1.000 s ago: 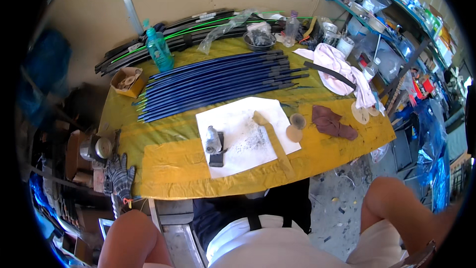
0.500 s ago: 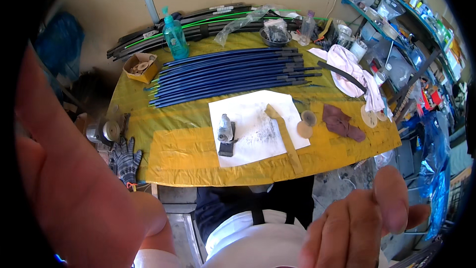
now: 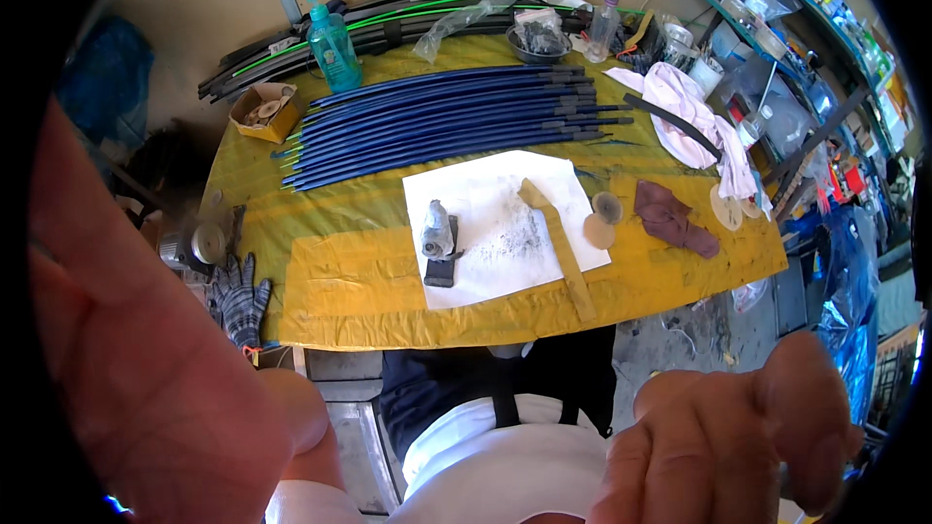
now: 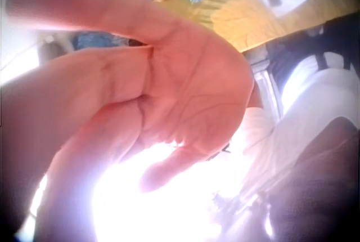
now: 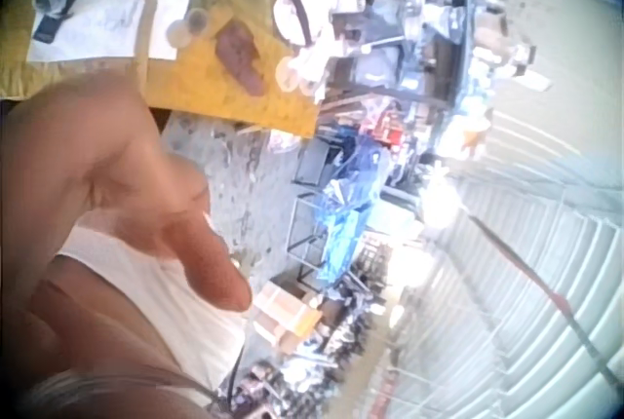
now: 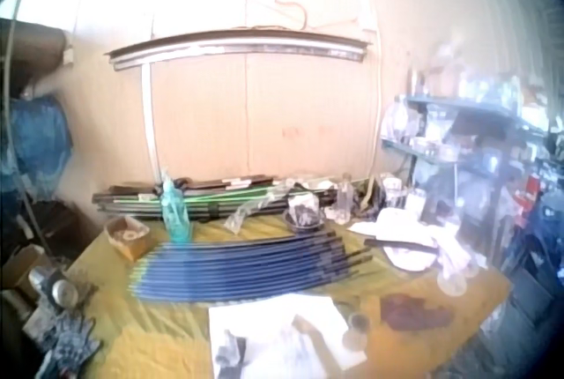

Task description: The person picks up long, dark blue rods from a pile on a workbench and sands the ends using a sanding block. They handle the rods one at a time, rotating them to sand different sides, and occasionally inspect the finished surface before placing the rod back on the table.

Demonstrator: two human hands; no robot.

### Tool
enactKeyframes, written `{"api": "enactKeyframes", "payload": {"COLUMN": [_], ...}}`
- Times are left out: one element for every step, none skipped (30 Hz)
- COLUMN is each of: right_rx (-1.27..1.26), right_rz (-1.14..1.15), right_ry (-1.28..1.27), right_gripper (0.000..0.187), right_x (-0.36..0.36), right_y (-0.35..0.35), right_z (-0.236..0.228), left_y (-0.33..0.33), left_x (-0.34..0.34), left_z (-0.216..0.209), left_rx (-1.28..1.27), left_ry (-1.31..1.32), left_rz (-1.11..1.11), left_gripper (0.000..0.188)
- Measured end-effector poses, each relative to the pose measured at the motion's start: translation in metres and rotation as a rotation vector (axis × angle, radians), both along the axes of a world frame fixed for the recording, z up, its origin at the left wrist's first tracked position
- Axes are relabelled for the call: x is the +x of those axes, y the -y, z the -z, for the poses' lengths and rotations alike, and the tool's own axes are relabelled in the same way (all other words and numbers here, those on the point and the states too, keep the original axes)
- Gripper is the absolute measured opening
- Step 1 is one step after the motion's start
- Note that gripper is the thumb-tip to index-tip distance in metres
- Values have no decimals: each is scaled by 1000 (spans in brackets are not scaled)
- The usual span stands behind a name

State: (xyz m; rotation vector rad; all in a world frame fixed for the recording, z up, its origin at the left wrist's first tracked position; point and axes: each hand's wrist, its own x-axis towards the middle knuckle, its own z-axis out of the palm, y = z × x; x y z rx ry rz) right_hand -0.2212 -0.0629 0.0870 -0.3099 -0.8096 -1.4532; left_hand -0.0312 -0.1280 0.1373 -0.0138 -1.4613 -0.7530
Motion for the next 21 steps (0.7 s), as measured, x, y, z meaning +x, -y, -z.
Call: {"api": "enactKeyframes", "payload": {"right_rx": [-13, -13, 82, 266, 232, 493, 306, -5, -479, -375, -293, -406, -524, -636, -554, -491, -437, -501, -509, -515, -508], "right_rz": [54, 184, -333, -738, -1487, -2187, -2377, -2477, -2378, -2292, -2192, -2077, -1956, -1829, -1749, -1655, -1548, -1576, -1585, -1589, -1586], "right_ry": [169, 364, 751, 1211, 1766, 2239, 2765, 3315, 3954, 3744, 3545, 3645, 3739, 3835, 3947, 4054, 4152, 4063, 4010, 3960, 3915], "right_gripper": [19, 18, 18, 18, 17, 18, 17, 17, 17, 14, 11, 11, 10, 10, 10, 10, 10, 9, 8, 7, 7], "right_x": [4, 1, -14, -29, -43, -61, -65, -71, -72, -86, -100, -113, -125, -131, -134, -137, -141, -138, -137, -136, -135], "right_y": [-1, 2, 1, 1, 17, 29, 55, 84, 111, 137, 155, 156, 156, 158, 159, 156, 153, 150, 151, 152, 153], "right_z": [13, 51, 40, 29, 12, -9, 6, 27, 49, 69, 86, 92, 98, 104, 103, 102, 101, 101, 102, 104, 104], "left_y": [0, -1, 1, 4, 2, 7, 15, 30, 38, 53, 67, 72, 75, 77, 75, 70, 64, 58, 51, 45, 41], "left_x": [2, 4, 6, 7, 14, 17, 17, 17, 24, 29, 39, 34, 35, 44, 52, 52, 51, 45, 38, 35, 33], "left_z": [1, 1, 3, 5, 4, 6, 11, 22, 34, 51, 70, 86, 99, 124, 146, 156, 164, 165, 161, 159, 153], "left_rx": [2, 1, -4, -8, 8, 7, 5, 17, 56, 118, 197, 438, 606, 697, 788, 837, 890, 886, 877, 738, 599], "left_ry": [7, 15, 12, 11, 34, 31, 25, 20, 46, 90, 208, 324, 468, 449, 428, 419, 409, 408, 407, 387, 361], "left_rz": [-14, -27, -33, -43, -105, -125, -146, -180, -288, -409, -563, -735, -773, -731, -683, -681, -672, -736, -804, -825, -848], "left_gripper": [39, 39, 39, 39, 39, 39, 39, 39, 39, 39, 35, 27, 20, 15, 11, 10, 10, 9, 8, 10, 11]}}
